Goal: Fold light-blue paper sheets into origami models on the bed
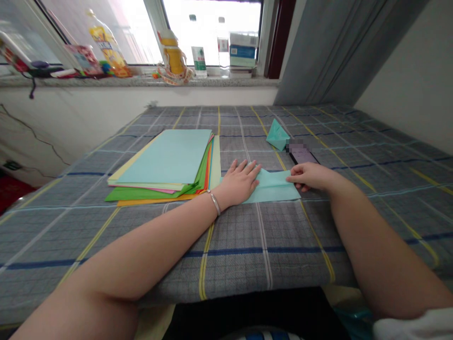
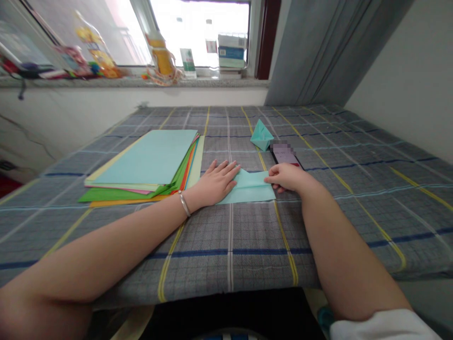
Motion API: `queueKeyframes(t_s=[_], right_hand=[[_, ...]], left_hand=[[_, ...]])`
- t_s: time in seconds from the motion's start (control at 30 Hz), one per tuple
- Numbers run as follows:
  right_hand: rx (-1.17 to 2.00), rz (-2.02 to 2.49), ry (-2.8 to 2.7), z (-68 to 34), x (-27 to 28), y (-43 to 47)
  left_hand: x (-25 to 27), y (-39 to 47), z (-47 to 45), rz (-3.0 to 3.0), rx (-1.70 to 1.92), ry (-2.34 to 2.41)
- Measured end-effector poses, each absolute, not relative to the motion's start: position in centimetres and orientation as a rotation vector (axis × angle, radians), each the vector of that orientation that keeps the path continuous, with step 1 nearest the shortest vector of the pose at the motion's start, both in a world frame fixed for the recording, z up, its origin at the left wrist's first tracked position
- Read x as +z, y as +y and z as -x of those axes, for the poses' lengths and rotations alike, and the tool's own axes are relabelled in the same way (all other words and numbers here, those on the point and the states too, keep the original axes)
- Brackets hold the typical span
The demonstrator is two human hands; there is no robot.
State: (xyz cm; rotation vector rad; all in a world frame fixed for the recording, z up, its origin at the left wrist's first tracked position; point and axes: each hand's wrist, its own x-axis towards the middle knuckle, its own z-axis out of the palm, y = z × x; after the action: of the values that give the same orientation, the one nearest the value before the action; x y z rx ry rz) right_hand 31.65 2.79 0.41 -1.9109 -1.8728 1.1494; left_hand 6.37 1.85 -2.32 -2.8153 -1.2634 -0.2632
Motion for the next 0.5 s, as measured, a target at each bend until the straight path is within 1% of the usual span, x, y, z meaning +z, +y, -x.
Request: queueKeyframes(t_s=[0.17,0.37,0.43,0.5], right_hand=[[1.097,1.98,-1.823,-31.06,0.19,2.5],[1.078,2.017,-1.89,-31.32,0.16,2.46],[0.972,2.041,-1.948,-31.49,0.1,2.59],[0.714,1.974,-2.032,-31.42,0.06,2.68]], left_hand=[[-2.08,2.08,-6.11,2.997,-0.272,-0.987],[-2.15,2.03,-5.84,3.019,-0.18,-0.912],[-2.13,1.94,-5.9,3.009,-0.147,-0.92],[-2.13,1.92,-6.0,3.007,-0.122,-0.923]])
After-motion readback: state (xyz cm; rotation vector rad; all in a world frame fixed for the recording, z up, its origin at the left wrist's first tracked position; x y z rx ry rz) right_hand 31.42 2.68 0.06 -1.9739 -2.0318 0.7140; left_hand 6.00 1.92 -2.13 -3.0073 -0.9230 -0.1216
